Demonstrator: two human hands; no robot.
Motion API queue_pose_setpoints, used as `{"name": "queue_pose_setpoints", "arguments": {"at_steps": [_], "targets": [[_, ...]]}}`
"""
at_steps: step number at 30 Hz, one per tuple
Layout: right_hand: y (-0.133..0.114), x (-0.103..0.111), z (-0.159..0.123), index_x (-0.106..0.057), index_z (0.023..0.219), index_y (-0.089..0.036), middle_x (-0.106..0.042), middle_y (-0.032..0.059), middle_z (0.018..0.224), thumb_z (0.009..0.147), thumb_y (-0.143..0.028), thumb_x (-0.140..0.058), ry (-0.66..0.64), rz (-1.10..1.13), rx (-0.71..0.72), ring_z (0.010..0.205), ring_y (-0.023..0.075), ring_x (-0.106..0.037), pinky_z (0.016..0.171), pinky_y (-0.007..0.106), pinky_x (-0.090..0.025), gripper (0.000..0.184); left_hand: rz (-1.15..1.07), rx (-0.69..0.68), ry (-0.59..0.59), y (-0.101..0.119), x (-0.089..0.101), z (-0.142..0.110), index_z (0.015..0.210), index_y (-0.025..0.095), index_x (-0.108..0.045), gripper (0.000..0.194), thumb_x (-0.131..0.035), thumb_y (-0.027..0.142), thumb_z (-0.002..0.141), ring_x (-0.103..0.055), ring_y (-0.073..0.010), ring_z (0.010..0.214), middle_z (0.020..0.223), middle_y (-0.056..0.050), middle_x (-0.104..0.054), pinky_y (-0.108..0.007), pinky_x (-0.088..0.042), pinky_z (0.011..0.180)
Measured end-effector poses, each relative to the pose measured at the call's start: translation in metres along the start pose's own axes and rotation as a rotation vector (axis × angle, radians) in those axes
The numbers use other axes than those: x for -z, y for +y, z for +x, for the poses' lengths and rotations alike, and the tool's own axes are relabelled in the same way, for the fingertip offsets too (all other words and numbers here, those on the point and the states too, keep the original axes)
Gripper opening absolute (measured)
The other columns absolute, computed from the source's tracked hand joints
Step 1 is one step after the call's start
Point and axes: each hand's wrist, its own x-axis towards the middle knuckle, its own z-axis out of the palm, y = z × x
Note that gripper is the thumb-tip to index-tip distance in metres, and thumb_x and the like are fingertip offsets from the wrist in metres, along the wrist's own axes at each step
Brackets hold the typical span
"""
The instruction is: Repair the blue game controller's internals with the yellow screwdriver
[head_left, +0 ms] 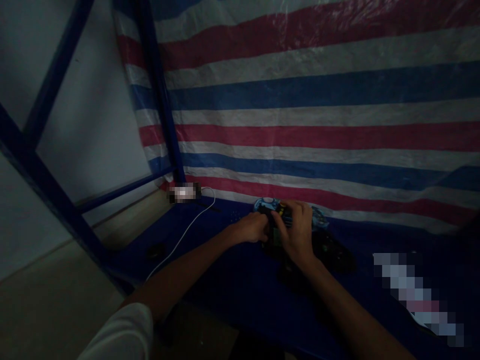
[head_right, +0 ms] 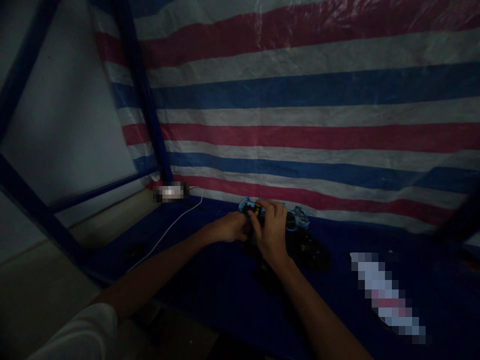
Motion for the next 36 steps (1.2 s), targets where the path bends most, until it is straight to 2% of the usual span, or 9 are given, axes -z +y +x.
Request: {"name": "queue_pose_setpoints", "arguments": {"at_steps": [5,12,15,19,22,25,28,31,36], "targets": [[-0.002,0.003,0.001,-0.053,0.132,-0.021,-0.068,0.0117,0.12,0.103,-0.023,-0.047,-0.076,0.011,0.065,0.108,0.0278,-0.06,0.095,0.049,-0.046,0.03,0.024,0.008,-0.035,0.001,0.002,-0.001,0.066,0.017,-0.065,0.012,-0.075,0.016,0.073,-0.069,-0.0201,0.066,0.067,-0.004,-0.068,-0.024,-0.04,0.053],[0.0,0.009,0.006,-0.057,0.129,-0.024,-0.071,0.0096,0.114,0.099,-0.037,-0.06,-0.191,-0.008,0.089,0.108,0.0304,-0.059,0.093,0.049,-0.048,0.033,0.035,-0.025,0.072,0.001,-0.008,-0.012,0.08,0.016,-0.07,0.002,-0.072,0.017,0.079,-0.071,-0.0251,0.084,0.088,-0.01,-0.074,-0.029,-0.049,0.068],[0.003,0.014,0.006,-0.055,0.132,-0.023,-0.069,0.0112,0.119,0.101,-0.031,-0.055,-0.205,0.024,0.088,0.11,0.0301,-0.059,0.093,0.049,-0.05,0.033,0.035,-0.04,0.08,0.004,-0.006,-0.017,0.079,0.016,-0.07,0.002,-0.071,0.017,0.081,-0.071,-0.0263,0.088,0.088,-0.01,-0.073,-0.03,-0.05,0.072],[0.007,0.014,0.001,-0.05,0.134,-0.021,-0.066,0.0138,0.126,0.101,-0.029,-0.052,-0.172,0.078,0.085,0.113,0.029,-0.061,0.095,0.048,-0.05,0.034,0.046,-0.052,0.071,0.005,-0.005,-0.019,0.08,0.017,-0.07,0.003,-0.07,0.018,0.083,-0.07,-0.0263,0.091,0.089,-0.01,-0.073,-0.03,-0.051,0.073],[0.008,0.008,-0.002,-0.053,0.126,-0.022,-0.069,0.0117,0.12,0.098,-0.037,-0.062,-0.111,0.086,0.017,0.109,0.0283,-0.063,0.092,0.047,-0.051,0.033,0.091,-0.051,0.064,0.005,-0.006,-0.018,0.081,0.016,-0.07,0.004,-0.07,0.018,0.084,-0.069,-0.0271,0.098,0.093,-0.01,-0.074,-0.031,-0.052,0.079],[0.007,0.003,-0.004,-0.053,0.126,-0.021,-0.069,0.0118,0.117,0.098,-0.036,-0.062,-0.059,0.089,-0.022,0.107,0.0277,-0.063,0.092,0.046,-0.051,0.033,0.113,-0.043,0.056,0.004,-0.008,-0.018,0.082,0.017,-0.071,0.004,-0.069,0.019,0.085,-0.068,-0.0256,0.099,0.093,-0.008,-0.074,-0.031,-0.052,0.083],[0.004,0.004,-0.004,-0.051,0.132,-0.02,-0.066,0.0135,0.122,0.099,-0.031,-0.059,-0.044,0.075,-0.013,0.108,0.0276,-0.061,0.092,0.047,-0.051,0.036,0.137,-0.039,0.042,0.004,-0.009,-0.018,0.083,0.018,-0.071,0.005,-0.068,0.021,0.086,-0.068,-0.0253,0.098,0.09,-0.008,-0.072,-0.031,-0.052,0.081],[0.001,0.007,-0.004,-0.053,0.129,-0.021,-0.06,0.0145,0.126,0.098,-0.031,-0.06,-0.019,0.042,-0.004,0.114,0.029,-0.058,0.094,0.049,-0.051,0.033,0.152,-0.034,0.054,0.005,-0.009,-0.02,0.086,0.018,-0.072,0.005,-0.069,0.022,0.087,-0.067,-0.0259,0.101,0.094,-0.009,-0.072,-0.029,-0.051,0.078],[-0.001,0.011,-0.005,-0.056,0.127,-0.021,-0.06,0.0128,0.118,0.098,-0.029,-0.06,0.011,-0.015,-0.008,0.112,0.0283,-0.056,0.095,0.048,-0.049,0.03,0.134,-0.044,0.062,0.004,-0.009,-0.02,0.086,0.017,-0.073,0.006,-0.069,0.022,0.087,-0.068,-0.0244,0.095,0.09,-0.008,-0.072,-0.028,-0.048,0.071]]}}
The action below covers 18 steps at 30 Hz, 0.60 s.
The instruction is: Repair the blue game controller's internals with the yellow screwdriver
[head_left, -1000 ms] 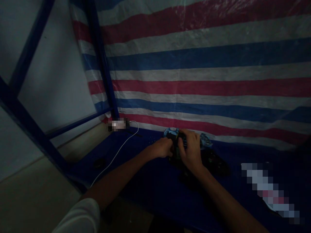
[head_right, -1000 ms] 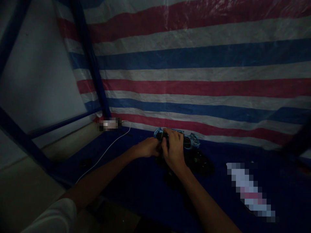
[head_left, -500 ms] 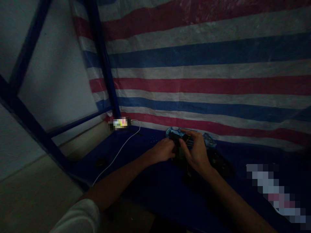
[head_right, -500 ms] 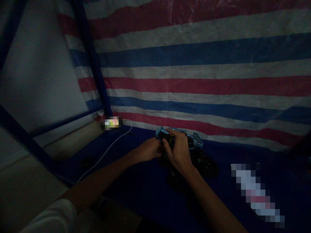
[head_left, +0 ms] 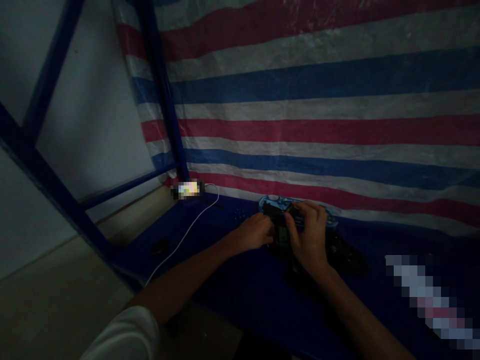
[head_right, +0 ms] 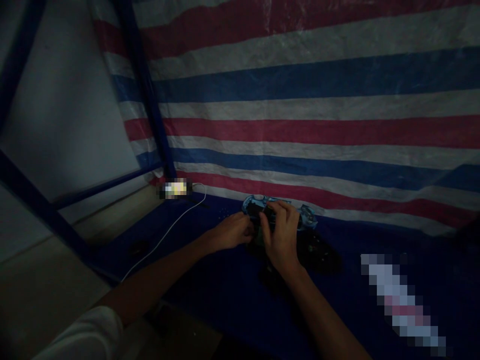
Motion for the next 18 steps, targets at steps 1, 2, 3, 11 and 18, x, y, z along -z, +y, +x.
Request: {"name": "queue_pose_setpoints", "arguments": {"at_steps": [1,2,3,11,18], "targets": [[-0.0002,0.0006,-0.0002,-0.055,0.13,-0.021,-0.061,0.0127,0.119,0.099,-0.026,-0.058,-0.006,-0.009,0.018,0.113,0.028,-0.057,0.096,0.048,-0.048,0.031,-0.005,-0.002,-0.001,-0.0004,0.0,0.0002,0.086,0.017,-0.073,0.006,-0.069,0.023,0.087,-0.068,-0.0241,0.094,0.09,-0.008,-0.072,-0.028,-0.048,0.071],[-0.0004,0.0012,-0.0002,-0.053,0.133,-0.021,-0.063,0.0128,0.121,0.1,-0.024,-0.056,-0.013,-0.017,0.037,0.114,0.0279,-0.057,0.096,0.047,-0.046,0.033,-0.009,-0.004,-0.005,-0.0007,0.0,0.0005,0.087,0.017,-0.073,0.006,-0.069,0.023,0.087,-0.068,-0.0239,0.093,0.09,-0.008,-0.072,-0.028,-0.048,0.07],[-0.0006,0.0017,-0.0001,-0.052,0.136,-0.021,-0.064,0.0129,0.123,0.1,-0.022,-0.054,-0.023,-0.022,0.055,0.115,0.0276,-0.058,0.096,0.046,-0.046,0.035,-0.01,-0.007,-0.012,-0.001,0.0,0.0008,0.086,0.017,-0.073,0.007,-0.069,0.023,0.087,-0.068,-0.0236,0.092,0.089,-0.007,-0.072,-0.028,-0.048,0.069],[-0.0055,0.0029,0.0031,-0.054,0.133,-0.024,-0.068,0.0094,0.133,0.101,-0.028,-0.057,-0.114,-0.006,0.045,0.117,0.0266,-0.059,0.1,0.047,-0.043,0.032,-0.031,-0.016,0.025,-0.0021,-0.0034,0.0004,0.084,0.017,-0.071,0.005,-0.071,0.021,0.087,-0.068,-0.0256,0.098,0.094,-0.009,-0.072,-0.031,-0.051,0.079],[-0.0032,0.0009,-0.0011,-0.053,0.137,-0.024,-0.07,0.0104,0.128,0.098,-0.029,-0.063,-0.031,0.015,0.019,0.112,0.0274,-0.058,0.096,0.047,-0.048,0.041,-0.004,-0.027,0.026,0.0011,-0.0051,-0.0036,0.089,0.017,-0.066,0.005,-0.067,0.021,0.091,-0.064,-0.0268,0.108,0.106,-0.01,-0.069,-0.034,-0.052,0.086]]}}
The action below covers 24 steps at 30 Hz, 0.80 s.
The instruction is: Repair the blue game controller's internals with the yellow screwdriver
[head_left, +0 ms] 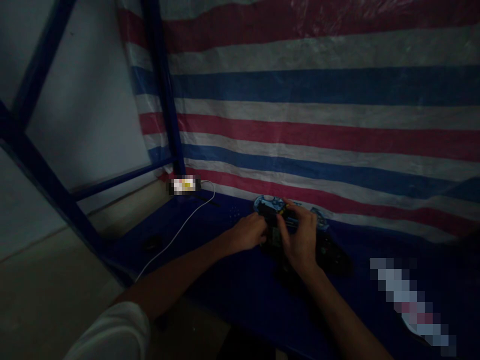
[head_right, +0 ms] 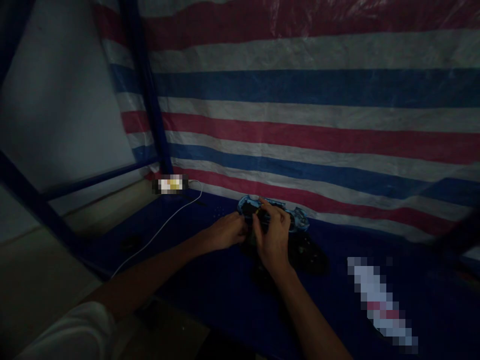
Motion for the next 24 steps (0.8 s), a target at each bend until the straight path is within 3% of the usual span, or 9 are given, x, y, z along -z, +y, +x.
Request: {"name": "queue_pose_setpoints", "arguments": {"at_steps": [7,11,18,24], "targets": [[-0.0006,0.003,-0.001,-0.047,0.144,-0.025,-0.063,0.013,0.136,0.1,-0.025,-0.054,-0.067,-0.016,0.022,0.118,0.0278,-0.056,0.099,0.05,-0.049,0.045,0.035,0.014,-0.006,0.0078,0.0041,-0.0053,0.097,0.016,-0.065,0.005,-0.064,0.02,0.094,-0.062,-0.0273,0.114,0.116,-0.011,-0.067,-0.036,-0.053,0.095],[0.0017,-0.0008,-0.0036,-0.052,0.138,-0.024,-0.056,0.0148,0.132,0.097,-0.033,-0.062,0.005,-0.065,0.022,0.119,0.0293,-0.054,0.099,0.051,-0.049,0.043,0.031,0.0,0.005,0.0087,0.0038,-0.0047,0.099,0.015,-0.065,0.006,-0.063,0.018,0.094,-0.062,-0.0265,0.114,0.118,-0.011,-0.068,-0.037,-0.053,0.097],[0.0043,-0.001,-0.005,-0.041,0.147,-0.023,-0.062,0.014,0.131,0.1,-0.021,-0.05,-0.039,-0.061,0.065,0.122,0.0285,-0.057,0.101,0.051,-0.045,0.047,0.016,0.016,-0.001,0.009,0.0043,-0.0059,0.096,0.016,-0.065,0.004,-0.063,0.018,0.094,-0.061,-0.0262,0.114,0.118,-0.011,-0.067,-0.035,-0.054,0.093],[0.0028,-0.0024,-0.0034,-0.051,0.136,-0.024,-0.059,0.0138,0.128,0.097,-0.034,-0.063,0.023,-0.079,0.006,0.118,0.0297,-0.057,0.098,0.051,-0.047,0.042,0.032,0.011,-0.009,0.0093,0.0051,-0.0059,0.095,0.015,-0.067,0.008,-0.059,0.018,0.095,-0.062,-0.0263,0.111,0.115,-0.012,-0.068,-0.036,-0.055,0.091]]}}
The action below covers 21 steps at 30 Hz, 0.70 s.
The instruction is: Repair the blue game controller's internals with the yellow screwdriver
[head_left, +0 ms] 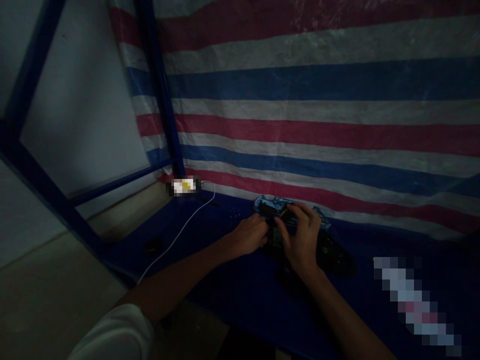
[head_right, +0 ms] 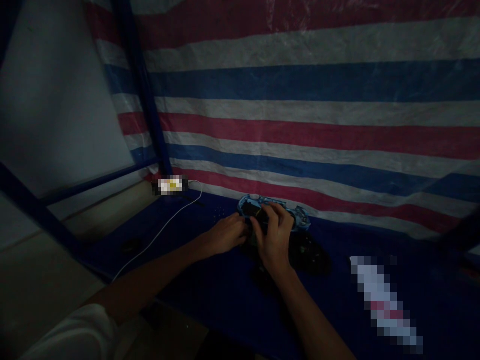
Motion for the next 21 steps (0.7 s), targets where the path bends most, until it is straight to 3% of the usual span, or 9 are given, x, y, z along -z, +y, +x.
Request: {"name": "queue_pose_setpoints", "arguments": {"at_steps": [3,9,16,21], "targets": [[-0.0005,-0.0001,-0.0008,-0.053,0.134,-0.023,-0.059,0.0143,0.125,0.097,-0.032,-0.062,0.031,-0.011,-0.009,0.116,0.0295,-0.056,0.098,0.05,-0.047,0.039,0.012,0.003,-0.009,0.0019,0.0023,-0.0006,0.094,0.015,-0.067,0.009,-0.059,0.019,0.096,-0.061,-0.0274,0.113,0.115,-0.012,-0.068,-0.037,-0.055,0.092],[0.0011,0.0012,0.0007,-0.045,0.142,-0.022,-0.064,0.0136,0.13,0.1,-0.023,-0.05,-0.054,-0.003,0.045,0.119,0.0285,-0.059,0.1,0.051,-0.043,0.043,0.03,0.012,-0.008,0.0035,0.0035,-0.0008,0.099,0.014,-0.068,0.011,-0.06,0.02,0.096,-0.062,-0.0283,0.114,0.117,-0.013,-0.068,-0.038,-0.056,0.093],[0.0009,0.0003,0.001,-0.052,0.135,-0.025,-0.069,0.0113,0.131,0.098,-0.029,-0.061,-0.031,0.035,-0.014,0.116,0.0283,-0.057,0.098,0.05,-0.047,0.039,0.034,0.017,-0.022,0.006,0.0069,-0.0015,0.095,0.015,-0.067,0.009,-0.059,0.019,0.096,-0.062,-0.027,0.115,0.117,-0.013,-0.067,-0.036,-0.056,0.092],[0.0,0.0004,-0.0001,-0.044,0.147,-0.023,-0.065,0.0134,0.138,0.099,-0.027,-0.058,-0.039,0.064,-0.013,0.12,0.0288,-0.055,0.1,0.052,-0.048,0.051,0.003,0.021,-0.011,0.0059,0.0063,-0.0019,0.103,0.015,-0.066,0.01,-0.06,0.018,0.096,-0.061,-0.027,0.119,0.12,-0.013,-0.067,-0.036,-0.054,0.096]]}}
